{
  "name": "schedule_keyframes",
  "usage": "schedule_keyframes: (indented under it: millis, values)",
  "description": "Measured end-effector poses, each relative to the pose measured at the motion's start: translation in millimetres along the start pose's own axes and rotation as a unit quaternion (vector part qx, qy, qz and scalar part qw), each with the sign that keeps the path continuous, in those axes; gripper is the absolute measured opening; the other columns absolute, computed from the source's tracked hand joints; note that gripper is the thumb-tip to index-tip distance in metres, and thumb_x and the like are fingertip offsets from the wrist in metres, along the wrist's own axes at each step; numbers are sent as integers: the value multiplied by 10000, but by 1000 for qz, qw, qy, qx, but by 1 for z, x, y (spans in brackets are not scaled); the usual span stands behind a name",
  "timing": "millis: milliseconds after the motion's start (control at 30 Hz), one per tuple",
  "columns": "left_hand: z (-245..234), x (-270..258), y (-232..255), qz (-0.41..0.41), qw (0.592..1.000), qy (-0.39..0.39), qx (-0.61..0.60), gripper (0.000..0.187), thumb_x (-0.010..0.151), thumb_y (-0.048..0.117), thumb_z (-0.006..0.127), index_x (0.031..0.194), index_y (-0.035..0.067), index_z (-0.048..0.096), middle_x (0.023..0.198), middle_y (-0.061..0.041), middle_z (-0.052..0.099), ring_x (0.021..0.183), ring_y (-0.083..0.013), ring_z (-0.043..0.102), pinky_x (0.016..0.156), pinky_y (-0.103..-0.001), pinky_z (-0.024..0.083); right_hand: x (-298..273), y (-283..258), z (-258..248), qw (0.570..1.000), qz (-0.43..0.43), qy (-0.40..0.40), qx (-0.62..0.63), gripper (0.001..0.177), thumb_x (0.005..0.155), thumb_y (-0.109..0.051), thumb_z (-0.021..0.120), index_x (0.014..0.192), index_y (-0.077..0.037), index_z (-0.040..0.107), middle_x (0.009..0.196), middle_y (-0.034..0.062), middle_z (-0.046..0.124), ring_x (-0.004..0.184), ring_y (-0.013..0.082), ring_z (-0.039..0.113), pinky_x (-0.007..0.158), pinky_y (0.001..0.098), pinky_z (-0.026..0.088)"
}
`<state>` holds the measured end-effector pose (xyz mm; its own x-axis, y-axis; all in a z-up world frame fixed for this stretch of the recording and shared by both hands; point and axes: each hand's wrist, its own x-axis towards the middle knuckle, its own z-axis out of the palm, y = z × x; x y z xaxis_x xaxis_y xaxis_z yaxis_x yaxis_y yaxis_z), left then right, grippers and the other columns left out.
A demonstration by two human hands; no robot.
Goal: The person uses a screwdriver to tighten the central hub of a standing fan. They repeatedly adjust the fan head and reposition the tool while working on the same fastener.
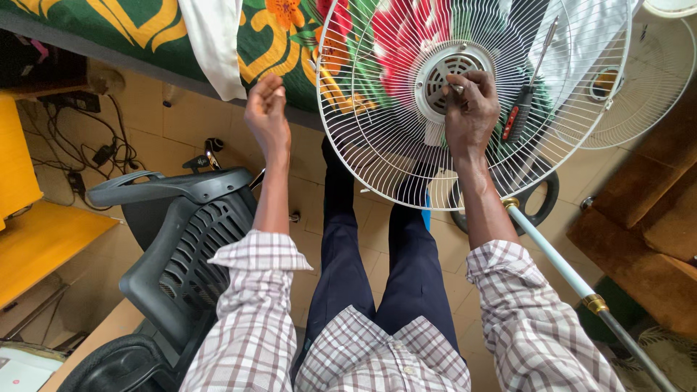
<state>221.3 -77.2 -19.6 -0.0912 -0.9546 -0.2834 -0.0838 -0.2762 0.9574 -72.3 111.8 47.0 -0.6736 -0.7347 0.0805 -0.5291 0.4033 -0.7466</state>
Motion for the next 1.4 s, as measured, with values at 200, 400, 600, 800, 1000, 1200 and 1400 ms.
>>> schedule_keyframes:
  millis: [200,400,600,800,1000,1200,1400]
  values:
    - [34,24,-39,22,984,-88,156,296,937,0,684,1233,-2,685,1116,-115,762,958,-133,720,848,-253,601,-1,9,9,999,-20,5,-38,89,958,-48,800,1040,-60,769,1109,68,658,943,188,729,774,279,641]
    - [54,36,-27,78,953,-110,270,271,945,12,682,1210,61,710,1039,-123,713,820,-176,709,736,-314,580,1,3,4,999,-21,-9,-33,118,945,-19,797,1056,-40,761,1130,79,633,936,189,717,755,267,684]
    - [53,44,-41,75,955,-139,251,201,935,55,676,1135,52,697,1020,-101,643,841,-165,744,708,-319,620,2,0,2,998,-50,-2,-45,134,947,-3,798,1071,-43,768,1134,76,635,959,200,718,774,280,679]
    - [45,56,-71,140,939,-106,295,212,870,95,828,1036,21,719,938,-115,731,794,-210,740,682,-328,577,5,-7,2,1000,-5,3,-3,166,929,25,786,1081,-40,772,1122,80,652,898,182,739,733,281,688]
    - [31,37,-41,-36,999,-7,22,189,916,82,742,1074,-18,718,957,-72,755,812,-133,728,669,-247,606,5,-3,4,1000,6,16,0,155,917,13,800,1060,-45,784,1117,85,666,881,179,742,701,291,659]
    - [30,-58,39,57,997,42,-42,159,972,52,750,1106,-25,711,968,-74,706,807,-119,637,764,-239,566,4,5,5,999,-13,20,-28,174,910,-23,815,1076,-67,790,1126,83,689,884,172,746,729,273,673]
    - [84,-142,90,-40,987,-153,0,172,957,87,763,1120,31,762,998,-44,752,917,-98,706,841,-222,591,5,-3,1,1000,-3,11,-3,166,917,-27,807,1077,-56,777,1125,94,670,909,183,744,750,268,685]
